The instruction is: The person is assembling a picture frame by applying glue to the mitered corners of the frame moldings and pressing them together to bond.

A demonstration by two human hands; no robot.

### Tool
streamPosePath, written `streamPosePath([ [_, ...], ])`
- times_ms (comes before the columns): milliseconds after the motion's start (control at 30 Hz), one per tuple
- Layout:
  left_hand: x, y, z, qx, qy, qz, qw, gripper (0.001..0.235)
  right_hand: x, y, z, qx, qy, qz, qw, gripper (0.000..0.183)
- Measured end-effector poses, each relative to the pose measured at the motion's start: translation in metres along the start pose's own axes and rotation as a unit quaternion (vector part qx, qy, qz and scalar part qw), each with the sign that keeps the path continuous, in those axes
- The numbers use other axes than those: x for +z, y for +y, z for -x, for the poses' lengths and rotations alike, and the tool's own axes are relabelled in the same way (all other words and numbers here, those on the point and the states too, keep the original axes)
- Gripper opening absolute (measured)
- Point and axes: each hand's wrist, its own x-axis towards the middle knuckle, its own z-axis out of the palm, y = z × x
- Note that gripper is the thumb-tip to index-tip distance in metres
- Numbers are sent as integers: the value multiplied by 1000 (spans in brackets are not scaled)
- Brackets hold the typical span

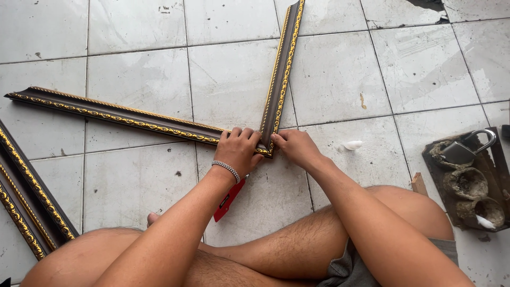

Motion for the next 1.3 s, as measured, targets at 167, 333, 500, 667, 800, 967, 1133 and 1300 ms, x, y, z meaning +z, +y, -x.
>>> streamPosePath([
  [167, -13, 12, 3, 7, 8, -2, 1000, 53, 1, 3, 1, 9, -18, 7, 1000, 37],
  [333, -23, 16, 3, 16, -1, -12, 1000, 59, 0, 2, -1, 25, -48, 15, 998, 37],
  [500, -30, 20, 2, 35, -22, -25, 999, 69, 10, 10, -2, 49, -73, 13, 996, 40],
  [667, -36, 23, 1, 38, -51, -37, 997, 60, 18, 17, -6, 56, -74, 14, 996, 42],
  [800, -35, 23, 2, 37, -62, -44, 996, 53, 27, 29, -13, 54, -66, 12, 996, 42],
  [967, -41, 24, 3, 39, -61, -38, 997, 46, 6, 0, 15, 75, -90, 5, 993, 44],
  [1133, -39, 24, 1, 46, -64, -35, 996, 46, -48, -15, 46, 72, -51, 9, 996, 35],
  [1300, -34, 24, 1, 41, -67, -24, 997, 47, -117, 39, 65, 79, 216, -44, 972, 25],
])
